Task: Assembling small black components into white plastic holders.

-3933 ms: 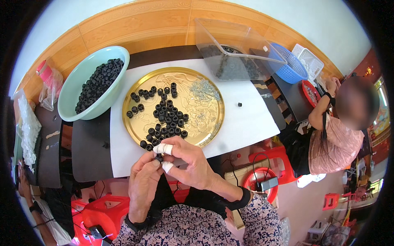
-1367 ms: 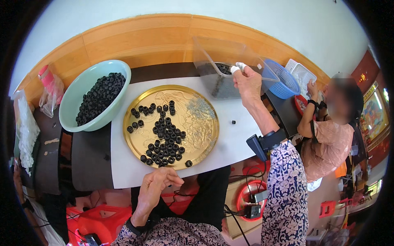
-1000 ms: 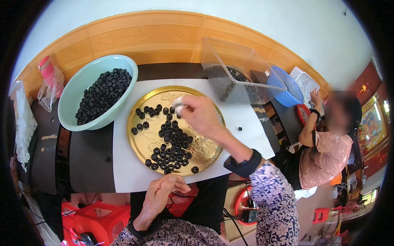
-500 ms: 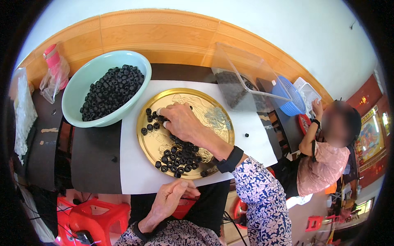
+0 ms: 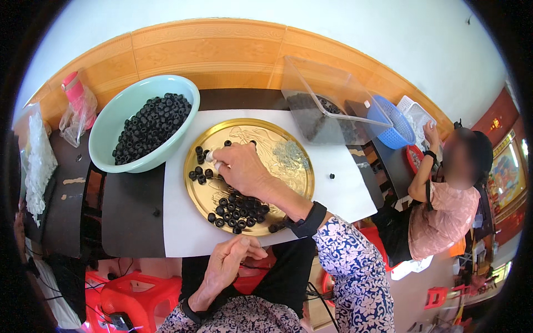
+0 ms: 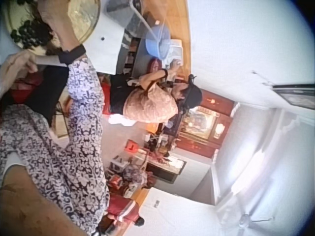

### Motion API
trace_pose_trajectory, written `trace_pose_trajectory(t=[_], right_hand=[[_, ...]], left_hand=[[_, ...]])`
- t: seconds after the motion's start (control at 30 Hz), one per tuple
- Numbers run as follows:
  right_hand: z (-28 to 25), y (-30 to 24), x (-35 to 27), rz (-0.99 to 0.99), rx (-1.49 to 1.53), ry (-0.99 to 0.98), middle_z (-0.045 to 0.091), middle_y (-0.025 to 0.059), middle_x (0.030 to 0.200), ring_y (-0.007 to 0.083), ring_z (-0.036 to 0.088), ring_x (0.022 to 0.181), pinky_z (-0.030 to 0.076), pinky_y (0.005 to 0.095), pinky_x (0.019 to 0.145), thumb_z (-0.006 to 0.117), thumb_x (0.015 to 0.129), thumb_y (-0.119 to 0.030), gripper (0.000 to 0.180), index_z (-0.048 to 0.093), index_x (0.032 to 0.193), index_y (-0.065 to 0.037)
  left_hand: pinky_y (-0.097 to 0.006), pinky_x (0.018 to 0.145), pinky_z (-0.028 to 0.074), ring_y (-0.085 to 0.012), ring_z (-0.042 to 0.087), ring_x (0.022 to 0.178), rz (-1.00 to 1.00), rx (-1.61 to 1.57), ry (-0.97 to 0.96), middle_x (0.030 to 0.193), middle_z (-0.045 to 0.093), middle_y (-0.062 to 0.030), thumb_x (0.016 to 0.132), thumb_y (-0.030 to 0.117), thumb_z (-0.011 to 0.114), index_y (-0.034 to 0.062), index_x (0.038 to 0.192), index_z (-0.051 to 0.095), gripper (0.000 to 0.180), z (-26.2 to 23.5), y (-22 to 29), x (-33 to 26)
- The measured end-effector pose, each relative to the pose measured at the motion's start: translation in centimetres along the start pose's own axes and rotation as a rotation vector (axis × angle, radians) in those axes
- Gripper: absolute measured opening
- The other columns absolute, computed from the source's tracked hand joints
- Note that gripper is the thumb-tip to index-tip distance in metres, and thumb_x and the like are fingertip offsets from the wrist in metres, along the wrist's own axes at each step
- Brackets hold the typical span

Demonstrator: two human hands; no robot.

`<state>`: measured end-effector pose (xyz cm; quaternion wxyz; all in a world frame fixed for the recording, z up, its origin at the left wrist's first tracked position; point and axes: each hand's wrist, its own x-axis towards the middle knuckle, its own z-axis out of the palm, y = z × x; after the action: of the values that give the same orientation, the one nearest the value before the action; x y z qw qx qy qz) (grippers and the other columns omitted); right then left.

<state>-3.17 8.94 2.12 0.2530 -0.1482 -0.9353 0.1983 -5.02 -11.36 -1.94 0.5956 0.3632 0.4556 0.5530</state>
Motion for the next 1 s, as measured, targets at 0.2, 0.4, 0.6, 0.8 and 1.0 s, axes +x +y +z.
trace_pose_trajectory(t=[0.2,0.4,0.6,0.8,1.0], right_hand=[[-0.2,0.1,-0.3,-0.015,0.097,0.022,0.061,0.0097,0.073,0.0265,0.057,0.07,0.044,0.0387,0.065,0.062,0.075,-0.006,0.012,0.064,0.087,-0.005],[1.0,-1.1,0.1,-0.093,-0.201,-0.16,0.061,0.0043,0.084,0.0242,0.051,0.084,0.035,0.0405,0.074,0.066,0.073,-0.011,0.018,0.064,0.09,-0.008],[-0.6,-2.1,-0.9,0.023,0.031,-0.104,0.061,0.0086,0.081,0.0259,0.057,0.074,0.043,0.039,0.069,0.065,0.069,-0.006,0.021,0.063,0.09,-0.003],[-2.7,-4.9,-5.2,0.236,0.534,0.006,0.066,0.0092,0.084,0.0137,0.065,0.078,0.051,0.027,0.071,0.062,0.073,-0.003,0.023,0.063,0.096,0.001],[-2.2,-6.5,-9.4,0.148,0.662,0.074,0.065,0.0079,0.088,0.0135,0.063,0.081,0.051,0.0257,0.072,0.066,0.074,-0.003,0.021,0.063,0.095,-0.001]], left_hand=[[-0.03,0.076,0.053,-0.0165,0.062,0.084,-0.008,-0.069,0.012,0.089,0.064,-0.0141,0.101,0.03,0.034,-0.0052,0.104,0.055,0.041,0.1,-0.2,0.0],[-0.027,0.073,0.051,-0.0149,0.061,0.085,-0.041,-0.065,-0.007,0.09,0.065,-0.0113,0.1,0.033,0.038,-0.0034,0.105,0.055,0.04,0.0,0.2,-0.2],[-0.03,0.079,0.052,-0.0159,0.063,0.082,0.0,-0.1,0.034,0.089,0.065,-0.0124,0.099,0.026,0.039,-0.0039,0.102,0.057,0.034,0.2,0.4,-0.3],[-0.034,0.081,0.051,-0.0213,0.065,0.085,0.076,-0.292,0.159,0.088,0.065,-0.0148,0.098,0.019,0.041,-0.0034,0.106,0.055,0.028,0.1,0.8,-0.8],[-0.037,0.088,0.047,-0.0215,0.059,0.098,0.264,-0.58,0.184,0.107,0.06,-0.014,0.097,0.019,0.045,-0.0057,0.114,0.052,0.031,-0.4,1.5,-0.1]])
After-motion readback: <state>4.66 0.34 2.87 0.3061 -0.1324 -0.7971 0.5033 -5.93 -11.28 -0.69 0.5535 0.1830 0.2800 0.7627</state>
